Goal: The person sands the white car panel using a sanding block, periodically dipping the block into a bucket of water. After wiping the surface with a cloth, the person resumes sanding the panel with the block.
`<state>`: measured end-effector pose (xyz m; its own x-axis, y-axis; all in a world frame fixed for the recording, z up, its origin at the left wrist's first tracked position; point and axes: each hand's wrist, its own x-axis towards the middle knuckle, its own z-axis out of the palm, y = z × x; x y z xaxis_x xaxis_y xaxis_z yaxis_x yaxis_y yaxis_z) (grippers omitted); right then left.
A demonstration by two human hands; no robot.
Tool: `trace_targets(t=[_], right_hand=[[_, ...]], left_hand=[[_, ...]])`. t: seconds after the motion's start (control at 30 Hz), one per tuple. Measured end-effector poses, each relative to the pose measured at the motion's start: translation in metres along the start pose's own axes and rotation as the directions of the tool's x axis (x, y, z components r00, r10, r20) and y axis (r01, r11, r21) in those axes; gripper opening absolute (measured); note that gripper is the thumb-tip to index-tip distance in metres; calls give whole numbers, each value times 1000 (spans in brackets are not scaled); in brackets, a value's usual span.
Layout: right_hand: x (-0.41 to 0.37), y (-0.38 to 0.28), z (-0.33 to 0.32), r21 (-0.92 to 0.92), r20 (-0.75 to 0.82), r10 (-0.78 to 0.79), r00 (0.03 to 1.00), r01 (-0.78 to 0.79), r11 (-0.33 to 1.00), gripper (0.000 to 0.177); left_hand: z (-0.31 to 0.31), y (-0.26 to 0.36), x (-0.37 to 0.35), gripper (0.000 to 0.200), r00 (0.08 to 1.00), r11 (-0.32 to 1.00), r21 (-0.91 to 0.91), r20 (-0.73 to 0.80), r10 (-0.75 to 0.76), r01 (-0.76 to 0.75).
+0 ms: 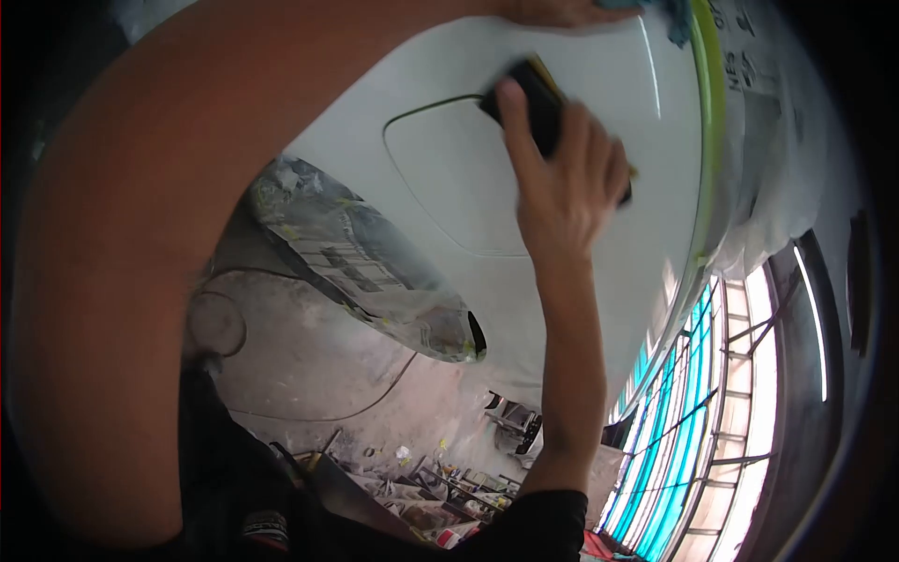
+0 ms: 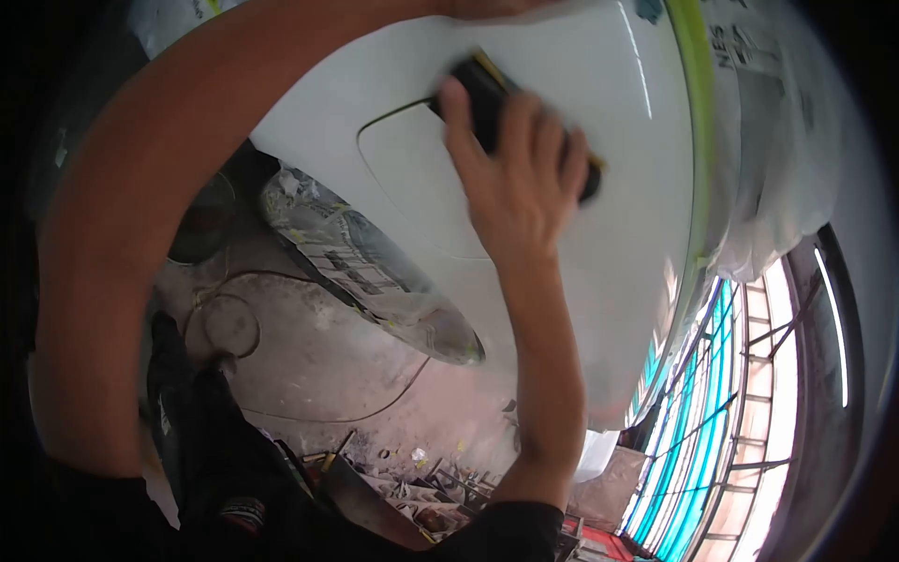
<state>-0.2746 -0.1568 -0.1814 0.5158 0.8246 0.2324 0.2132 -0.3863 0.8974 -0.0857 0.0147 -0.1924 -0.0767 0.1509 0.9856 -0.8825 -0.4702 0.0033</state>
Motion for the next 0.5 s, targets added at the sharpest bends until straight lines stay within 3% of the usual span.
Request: trace_targets(t=[0.13,0.2,0.33,0.37,0.43,0.5], right_hand=[[-28,3,4,-19,-44,31,999,-32,999,51],[13,-7,6,43,-25,3,1000,-2,999,50],[19,-7,7,92,-10,-10,1000,11,996,53],[-1,-2,-5,78,63,5,998,-10,997,50],[-63,3,-22,72,143,188,972,-199,977,44],[-127,19,-21,44,114,251,961,-258,965,41]], left_hand=[[-12,2,-1,45,1000,997,-77,1,-20,20],[-12,4,4,44,993,990,-117,100,-67,78],[-12,4,3,43,998,996,-77,59,-29,34],[-10,4,2,44,999,998,-61,37,-25,27],[-7,4,-2,45,1000,999,-23,-19,-23,22],[-10,7,0,46,997,994,-93,48,-57,62]])
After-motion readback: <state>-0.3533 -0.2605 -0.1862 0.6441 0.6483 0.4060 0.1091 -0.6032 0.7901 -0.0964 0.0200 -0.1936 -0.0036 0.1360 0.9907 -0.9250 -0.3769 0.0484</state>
